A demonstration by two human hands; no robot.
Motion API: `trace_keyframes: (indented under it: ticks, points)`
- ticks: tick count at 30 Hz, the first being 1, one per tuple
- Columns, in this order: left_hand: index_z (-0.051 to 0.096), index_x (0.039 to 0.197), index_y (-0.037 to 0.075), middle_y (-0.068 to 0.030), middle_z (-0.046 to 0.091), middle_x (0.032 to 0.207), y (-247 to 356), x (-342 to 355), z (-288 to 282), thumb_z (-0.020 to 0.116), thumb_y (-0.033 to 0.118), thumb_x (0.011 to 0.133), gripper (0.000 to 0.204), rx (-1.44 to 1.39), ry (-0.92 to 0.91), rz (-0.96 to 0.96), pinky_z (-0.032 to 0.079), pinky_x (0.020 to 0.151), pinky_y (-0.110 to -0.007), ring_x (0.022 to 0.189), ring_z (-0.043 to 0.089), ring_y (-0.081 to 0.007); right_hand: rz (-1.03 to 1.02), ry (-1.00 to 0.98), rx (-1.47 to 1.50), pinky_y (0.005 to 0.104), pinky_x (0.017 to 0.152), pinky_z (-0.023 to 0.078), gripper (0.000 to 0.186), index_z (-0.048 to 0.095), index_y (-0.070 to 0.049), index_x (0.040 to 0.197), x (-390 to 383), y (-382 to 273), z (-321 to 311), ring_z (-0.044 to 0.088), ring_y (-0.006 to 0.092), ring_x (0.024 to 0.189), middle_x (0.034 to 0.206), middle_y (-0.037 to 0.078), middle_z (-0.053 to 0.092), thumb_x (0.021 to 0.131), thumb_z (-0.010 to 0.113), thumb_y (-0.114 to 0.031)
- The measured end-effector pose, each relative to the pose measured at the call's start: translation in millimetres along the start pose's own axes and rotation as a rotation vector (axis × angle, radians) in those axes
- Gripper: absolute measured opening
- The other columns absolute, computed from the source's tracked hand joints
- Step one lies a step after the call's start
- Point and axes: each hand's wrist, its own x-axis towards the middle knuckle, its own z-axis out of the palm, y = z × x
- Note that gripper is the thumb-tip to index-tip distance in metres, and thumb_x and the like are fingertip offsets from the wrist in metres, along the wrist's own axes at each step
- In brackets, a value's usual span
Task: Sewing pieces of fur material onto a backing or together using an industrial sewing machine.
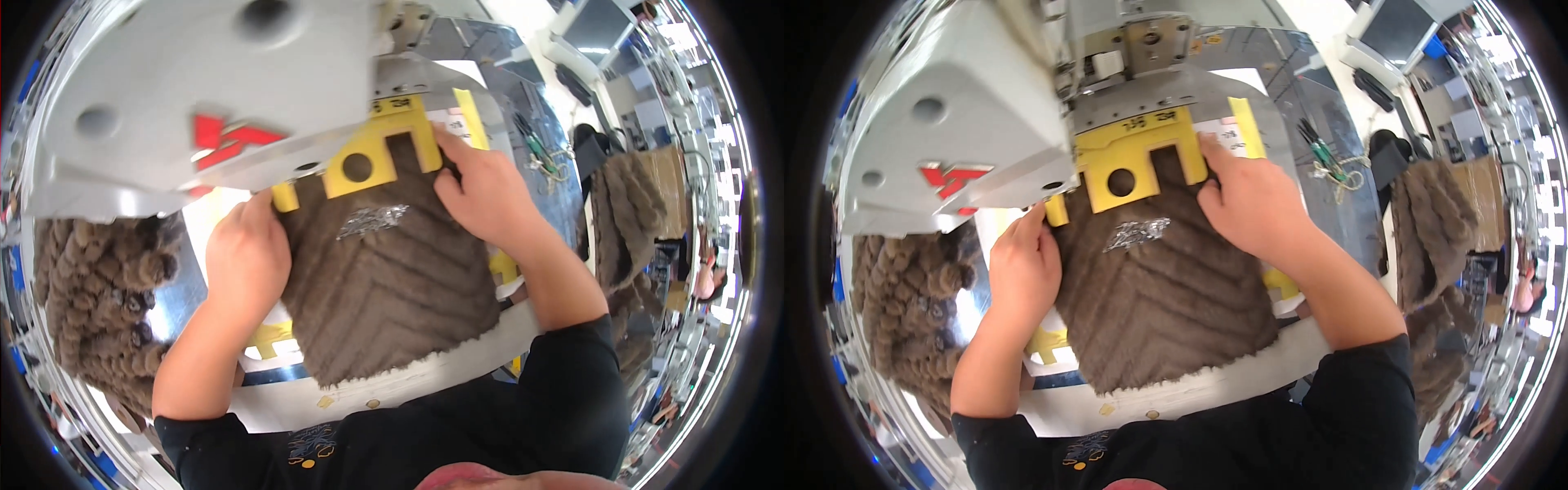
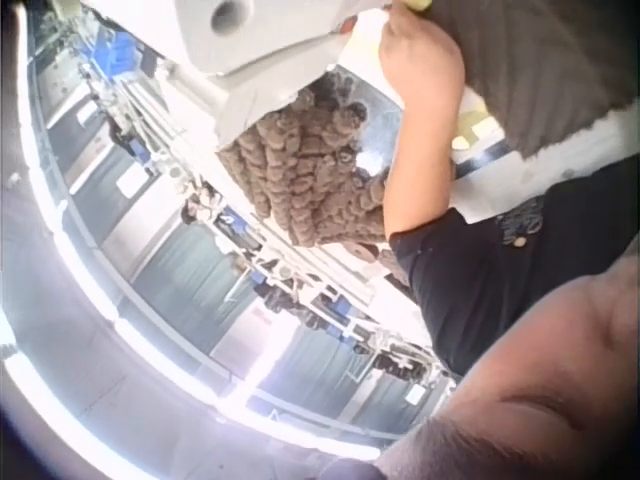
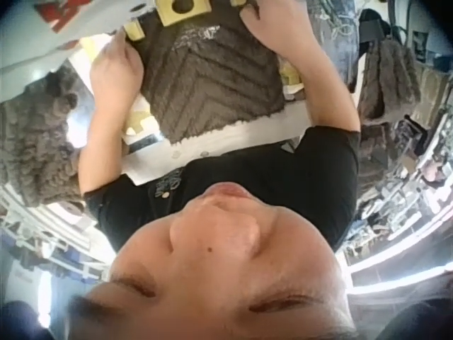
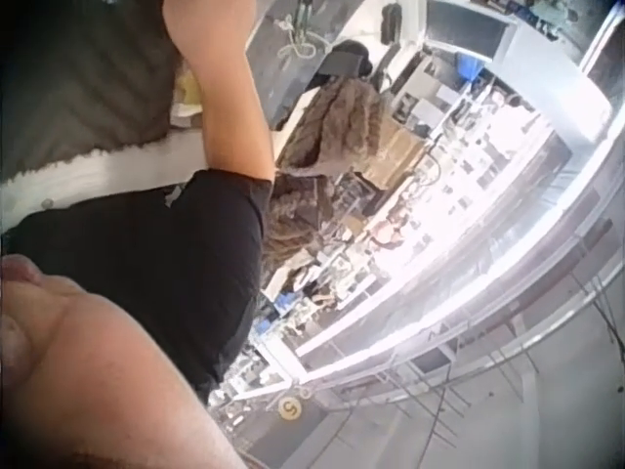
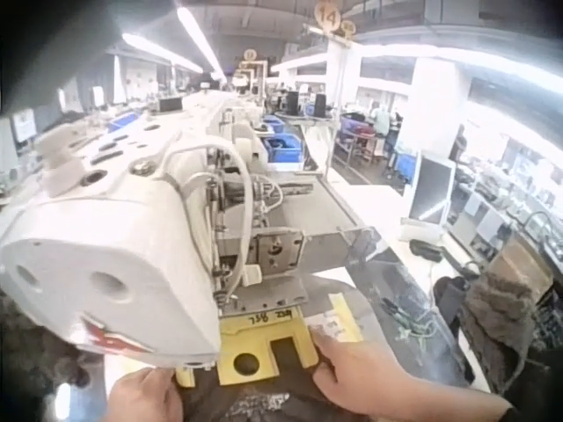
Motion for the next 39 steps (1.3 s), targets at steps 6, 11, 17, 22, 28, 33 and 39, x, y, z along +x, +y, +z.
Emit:
trace_keyframes:
  ticks: [6,11,17,22,28,33,39]
  points:
    - [0.067,0.113,-0.004,-0.0217,0.067,0.083,-1,1,0,0.059,-0.002,0.088,0.026,0.012,0.041,0.044,0.053,0.069,-0.051,0.076,0.066,-0.0421,-0.146,0.006,0.049,0.0523,0.077,0.056,0.045,0.063,0.005,0.132,-5,9,1,0.069,0.0436,0.082,0.086,0.024,0.071,0.091,0.058,-0.016]
    - [0.066,0.114,-0.007,-0.0243,0.067,0.085,-1,3,0,0.057,-0.003,0.089,0.027,0.019,0.024,0.029,0.054,0.070,-0.051,0.078,0.067,-0.0433,-0.181,0.050,0.076,0.0508,0.076,0.055,0.037,0.067,0.007,0.122,-4,15,4,0.068,0.0434,0.081,0.086,0.025,0.070,0.089,0.059,-0.008]
    - [0.066,0.115,-0.007,-0.0256,0.068,0.085,-2,3,1,0.058,-0.003,0.090,0.027,0.016,0.029,0.023,0.054,0.072,-0.051,0.078,0.067,-0.0444,-0.179,0.043,0.111,0.0518,0.081,0.055,0.039,0.065,0.009,0.125,-1,16,5,0.069,0.0446,0.086,0.089,0.028,0.070,0.091,0.057,-0.009]
    - [0.069,0.115,-0.005,-0.0260,0.071,0.095,-1,2,1,0.057,0.000,0.093,0.026,0.027,0.014,-0.028,0.056,0.080,-0.050,0.088,0.069,-0.0440,-0.182,0.079,0.102,0.0539,0.083,0.054,0.036,0.069,0.005,0.120,-1,14,4,0.068,0.0466,0.090,0.091,0.030,0.070,0.090,0.056,-0.008]
    - [0.070,0.117,-0.006,-0.0265,0.072,0.088,-4,8,8,0.058,0.001,0.091,0.030,0.057,-0.002,-0.055,0.057,0.079,-0.051,0.083,0.070,-0.0434,-0.154,0.057,0.087,0.0529,0.088,0.054,0.035,0.071,0.001,0.119,2,14,2,0.068,0.0464,0.094,0.098,0.028,0.071,0.089,0.057,-0.011]
    - [0.069,0.116,-0.005,-0.0272,0.071,0.088,-2,9,9,0.056,0.004,0.093,0.029,0.072,-0.020,-0.104,0.055,0.081,-0.052,0.084,0.069,-0.0439,-0.164,0.096,0.108,0.0517,0.089,0.054,0.035,0.072,0.000,0.118,3,15,3,0.068,0.0467,0.095,0.098,0.029,0.071,0.089,0.057,-0.010]
    - [0.069,0.117,-0.005,-0.0271,0.071,0.088,-2,6,7,0.055,0.005,0.094,0.029,0.066,-0.036,-0.105,0.055,0.082,-0.052,0.085,0.069,-0.0439,-0.159,0.079,0.082,0.0522,0.089,0.053,0.036,0.071,0.002,0.121,0,11,1,0.067,0.0472,0.095,0.098,0.029,0.070,0.090,0.056,-0.010]
